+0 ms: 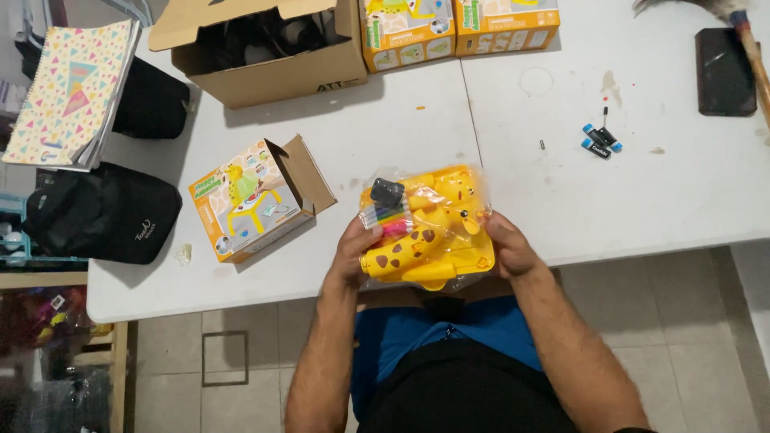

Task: Unboxing and assembling a giraffe-themed drawing projector toy on a table.

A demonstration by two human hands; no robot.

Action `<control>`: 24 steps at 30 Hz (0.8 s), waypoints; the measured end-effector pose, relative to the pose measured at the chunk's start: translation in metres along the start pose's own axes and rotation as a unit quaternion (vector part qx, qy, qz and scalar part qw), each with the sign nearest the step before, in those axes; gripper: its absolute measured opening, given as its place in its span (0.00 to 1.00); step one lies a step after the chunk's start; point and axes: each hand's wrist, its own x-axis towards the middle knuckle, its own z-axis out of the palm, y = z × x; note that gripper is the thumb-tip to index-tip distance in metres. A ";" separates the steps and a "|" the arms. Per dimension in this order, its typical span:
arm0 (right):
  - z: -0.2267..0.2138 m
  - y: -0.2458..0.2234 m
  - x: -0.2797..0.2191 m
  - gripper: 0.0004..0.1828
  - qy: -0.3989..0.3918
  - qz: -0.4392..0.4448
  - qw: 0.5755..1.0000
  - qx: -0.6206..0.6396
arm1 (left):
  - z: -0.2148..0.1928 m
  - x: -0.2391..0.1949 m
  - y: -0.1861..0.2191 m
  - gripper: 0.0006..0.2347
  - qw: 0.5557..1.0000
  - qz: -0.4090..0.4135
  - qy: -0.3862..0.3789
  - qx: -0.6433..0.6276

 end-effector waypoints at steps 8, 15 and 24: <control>-0.044 -0.035 0.004 0.24 0.170 -0.161 0.966 -0.112 | -0.022 0.000 0.013 0.26 0.997 0.006 -0.002 0.079; -0.075 -0.059 -0.011 0.30 0.311 -0.273 0.839 -0.354 | -0.030 -0.002 0.011 0.28 0.996 0.010 0.024 0.088; -0.006 -0.081 -0.019 0.38 0.064 -0.244 0.622 -0.742 | -0.043 -0.005 0.009 0.28 0.994 -0.019 0.028 0.103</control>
